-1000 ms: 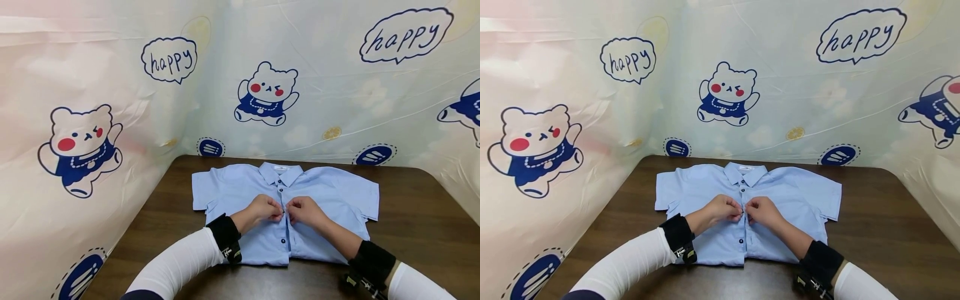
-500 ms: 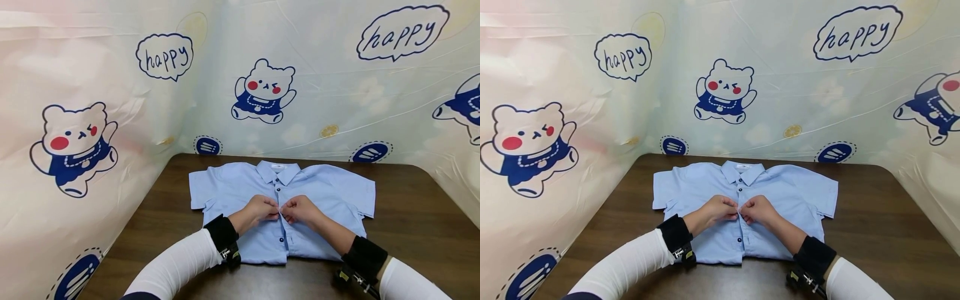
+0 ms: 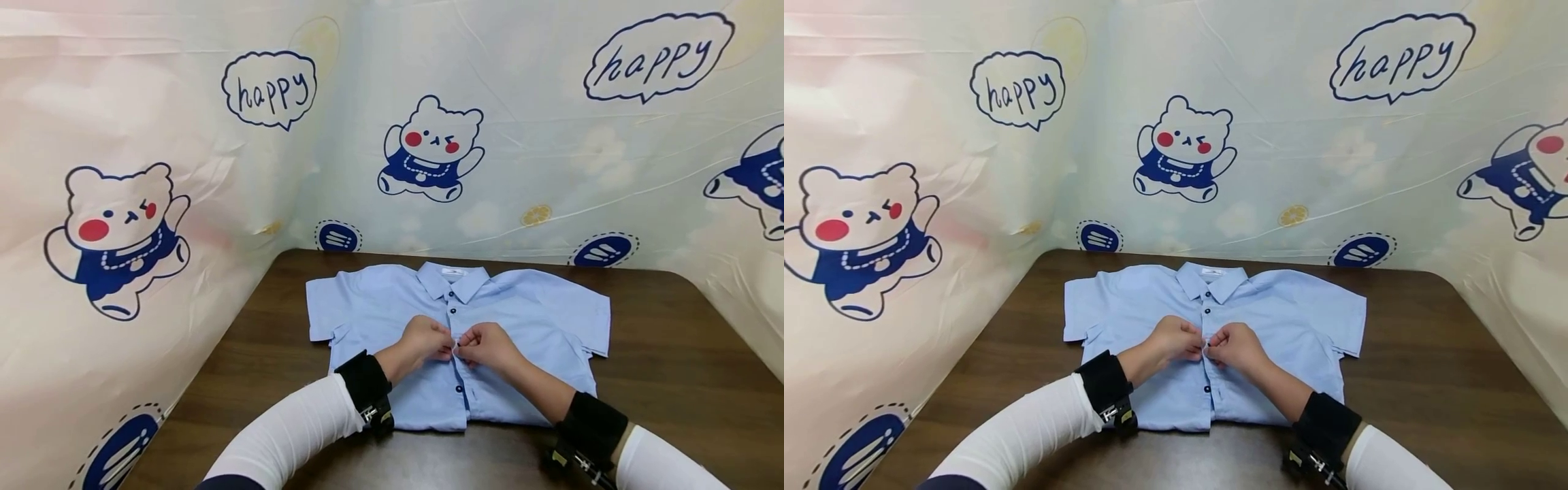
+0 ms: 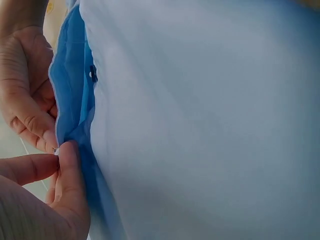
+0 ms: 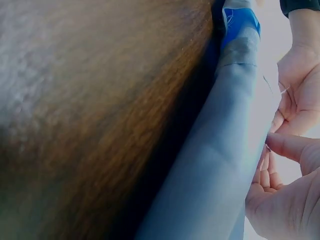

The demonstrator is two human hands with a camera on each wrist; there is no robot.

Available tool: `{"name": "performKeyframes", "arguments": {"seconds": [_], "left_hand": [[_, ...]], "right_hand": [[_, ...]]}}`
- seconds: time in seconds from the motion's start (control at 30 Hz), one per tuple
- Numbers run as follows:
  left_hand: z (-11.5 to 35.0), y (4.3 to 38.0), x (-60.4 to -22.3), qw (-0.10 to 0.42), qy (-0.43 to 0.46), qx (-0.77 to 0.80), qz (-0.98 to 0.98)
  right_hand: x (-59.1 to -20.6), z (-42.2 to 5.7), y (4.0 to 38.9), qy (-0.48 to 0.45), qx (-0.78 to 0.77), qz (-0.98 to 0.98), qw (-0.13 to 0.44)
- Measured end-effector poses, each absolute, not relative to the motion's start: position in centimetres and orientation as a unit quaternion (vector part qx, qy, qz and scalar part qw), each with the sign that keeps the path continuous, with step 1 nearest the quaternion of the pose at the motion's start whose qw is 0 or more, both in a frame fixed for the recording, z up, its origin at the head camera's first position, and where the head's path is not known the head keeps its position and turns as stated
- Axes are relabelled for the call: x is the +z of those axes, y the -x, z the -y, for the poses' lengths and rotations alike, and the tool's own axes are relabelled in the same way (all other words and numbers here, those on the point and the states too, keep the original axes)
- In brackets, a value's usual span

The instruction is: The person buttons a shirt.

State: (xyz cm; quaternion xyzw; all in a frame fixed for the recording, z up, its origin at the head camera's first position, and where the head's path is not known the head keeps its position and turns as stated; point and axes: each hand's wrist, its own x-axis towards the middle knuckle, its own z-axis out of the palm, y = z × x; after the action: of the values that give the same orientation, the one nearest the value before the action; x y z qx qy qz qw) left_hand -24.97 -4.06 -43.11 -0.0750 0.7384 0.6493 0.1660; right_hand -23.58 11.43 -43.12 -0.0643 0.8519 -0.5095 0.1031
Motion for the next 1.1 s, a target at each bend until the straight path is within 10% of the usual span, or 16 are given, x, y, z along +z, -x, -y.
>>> {"name": "performKeyframes", "arguments": {"seconds": [0.83,1.1], "left_hand": [[4.6,24.5,-44.2,0.068,-0.064,0.506,-0.858],[5.8,24.7,-43.3,0.063,-0.151,0.399,-0.902]], "right_hand": [[-42.7,-12.2,24.1,0.030,-0.609,-0.751,0.253],[-42.9,-12.7,23.8,0.094,-0.549,-0.805,0.204]]}}
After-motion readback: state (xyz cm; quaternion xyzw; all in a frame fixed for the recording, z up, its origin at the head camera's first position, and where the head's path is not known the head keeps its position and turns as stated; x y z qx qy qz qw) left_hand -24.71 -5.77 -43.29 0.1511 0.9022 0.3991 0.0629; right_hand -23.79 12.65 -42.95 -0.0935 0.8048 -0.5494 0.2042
